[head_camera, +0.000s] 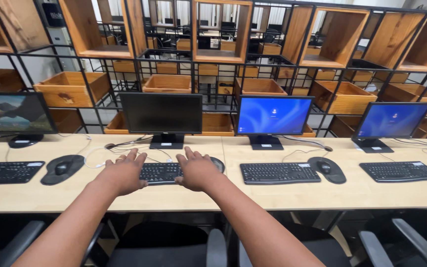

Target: The person sits at a desk in a computer lab and interacts with a desktop computer, using the keyboard and mouse to turn on the monitor and navigate the login screen. They then move to another desk and adjust the position of an office chair.

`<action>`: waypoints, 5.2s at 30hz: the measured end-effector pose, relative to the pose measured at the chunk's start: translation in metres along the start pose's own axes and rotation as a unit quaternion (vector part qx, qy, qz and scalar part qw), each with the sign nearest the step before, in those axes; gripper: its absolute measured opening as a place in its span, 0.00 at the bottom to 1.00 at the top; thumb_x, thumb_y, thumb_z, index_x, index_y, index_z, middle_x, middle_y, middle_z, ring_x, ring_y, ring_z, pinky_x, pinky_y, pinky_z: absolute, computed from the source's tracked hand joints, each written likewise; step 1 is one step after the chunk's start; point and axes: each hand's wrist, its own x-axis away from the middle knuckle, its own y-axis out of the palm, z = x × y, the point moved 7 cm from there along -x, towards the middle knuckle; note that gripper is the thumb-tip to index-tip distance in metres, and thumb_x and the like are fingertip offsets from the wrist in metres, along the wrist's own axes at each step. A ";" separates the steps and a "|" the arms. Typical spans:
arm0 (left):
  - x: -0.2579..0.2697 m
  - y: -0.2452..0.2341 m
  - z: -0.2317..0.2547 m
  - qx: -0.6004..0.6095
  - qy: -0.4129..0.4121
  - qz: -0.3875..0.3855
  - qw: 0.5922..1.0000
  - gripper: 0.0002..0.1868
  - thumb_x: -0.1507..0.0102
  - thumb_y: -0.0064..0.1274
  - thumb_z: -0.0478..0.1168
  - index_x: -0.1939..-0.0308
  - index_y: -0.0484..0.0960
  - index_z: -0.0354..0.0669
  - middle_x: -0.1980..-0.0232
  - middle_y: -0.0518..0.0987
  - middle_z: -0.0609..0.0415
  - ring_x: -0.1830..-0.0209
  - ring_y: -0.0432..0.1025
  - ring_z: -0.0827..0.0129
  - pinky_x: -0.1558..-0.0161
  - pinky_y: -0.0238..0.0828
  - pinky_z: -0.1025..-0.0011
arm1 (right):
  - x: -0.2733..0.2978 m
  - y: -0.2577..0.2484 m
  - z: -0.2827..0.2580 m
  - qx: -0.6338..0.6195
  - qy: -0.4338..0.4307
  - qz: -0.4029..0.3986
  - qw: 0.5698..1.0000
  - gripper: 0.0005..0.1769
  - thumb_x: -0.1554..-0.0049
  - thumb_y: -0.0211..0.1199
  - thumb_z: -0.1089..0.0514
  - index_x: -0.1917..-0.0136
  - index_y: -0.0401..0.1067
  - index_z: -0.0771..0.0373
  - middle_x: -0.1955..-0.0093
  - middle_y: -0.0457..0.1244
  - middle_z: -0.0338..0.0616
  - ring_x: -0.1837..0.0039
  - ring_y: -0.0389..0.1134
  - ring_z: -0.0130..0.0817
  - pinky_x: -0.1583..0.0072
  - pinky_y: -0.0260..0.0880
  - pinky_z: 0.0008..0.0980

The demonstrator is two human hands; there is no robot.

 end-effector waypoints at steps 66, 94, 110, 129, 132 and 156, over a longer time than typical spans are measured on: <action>-0.160 0.128 -0.184 0.034 0.131 -0.080 0.988 0.52 0.41 0.65 0.54 0.20 0.50 0.55 0.15 0.46 0.50 0.18 0.49 0.51 0.24 0.51 0.42 | -0.194 0.133 -0.096 -0.036 0.099 -0.056 0.993 0.47 0.44 0.65 0.41 0.21 0.51 0.59 0.16 0.40 0.60 0.17 0.41 0.58 0.22 0.41 0.61; -0.287 0.306 -0.051 -0.012 0.128 -0.127 0.984 0.67 0.49 0.76 0.54 0.20 0.41 0.45 0.17 0.41 0.43 0.17 0.39 0.42 0.25 0.39 0.33 | -0.237 0.337 0.151 -0.020 0.258 -0.049 0.965 0.55 0.47 0.71 0.43 0.18 0.43 0.53 0.14 0.31 0.57 0.16 0.32 0.58 0.23 0.33 0.70; -0.314 0.326 -0.046 -0.051 0.093 -0.182 0.978 0.74 0.56 0.81 0.57 0.19 0.44 0.49 0.15 0.39 0.42 0.19 0.46 0.38 0.33 0.54 0.29 | -0.207 0.345 0.197 -0.084 0.336 -0.131 0.929 0.51 0.59 0.80 0.36 0.26 0.61 0.35 0.12 0.23 0.43 0.19 0.48 0.59 0.30 0.66 0.54; -0.284 0.329 -0.053 -0.102 0.044 -0.149 0.983 0.67 0.48 0.72 0.63 0.19 0.40 0.54 0.16 0.37 0.42 0.18 0.40 0.40 0.30 0.41 0.23 | -0.245 0.349 0.073 0.116 0.067 0.046 0.990 0.40 0.46 0.50 0.65 0.20 0.50 0.56 0.14 0.35 0.59 0.18 0.39 0.64 0.30 0.31 0.81; -0.277 0.327 -0.057 -0.081 0.029 -0.135 0.987 0.68 0.49 0.71 0.65 0.19 0.39 0.56 0.16 0.37 0.45 0.18 0.39 0.43 0.29 0.40 0.25 | -0.243 0.363 0.024 0.044 0.015 0.042 0.998 0.35 0.42 0.49 0.60 0.21 0.52 0.59 0.17 0.37 0.62 0.20 0.40 0.66 0.28 0.31 0.76; -0.189 0.132 -0.177 -0.060 0.030 0.185 0.981 0.50 0.40 0.51 0.69 0.26 0.56 0.40 0.22 0.55 0.44 0.22 0.51 0.47 0.32 0.50 0.33 | -0.246 0.135 -0.075 0.096 0.001 0.135 0.986 0.44 0.47 0.56 0.65 0.20 0.47 0.65 0.17 0.37 0.63 0.18 0.40 0.63 0.25 0.34 0.73</action>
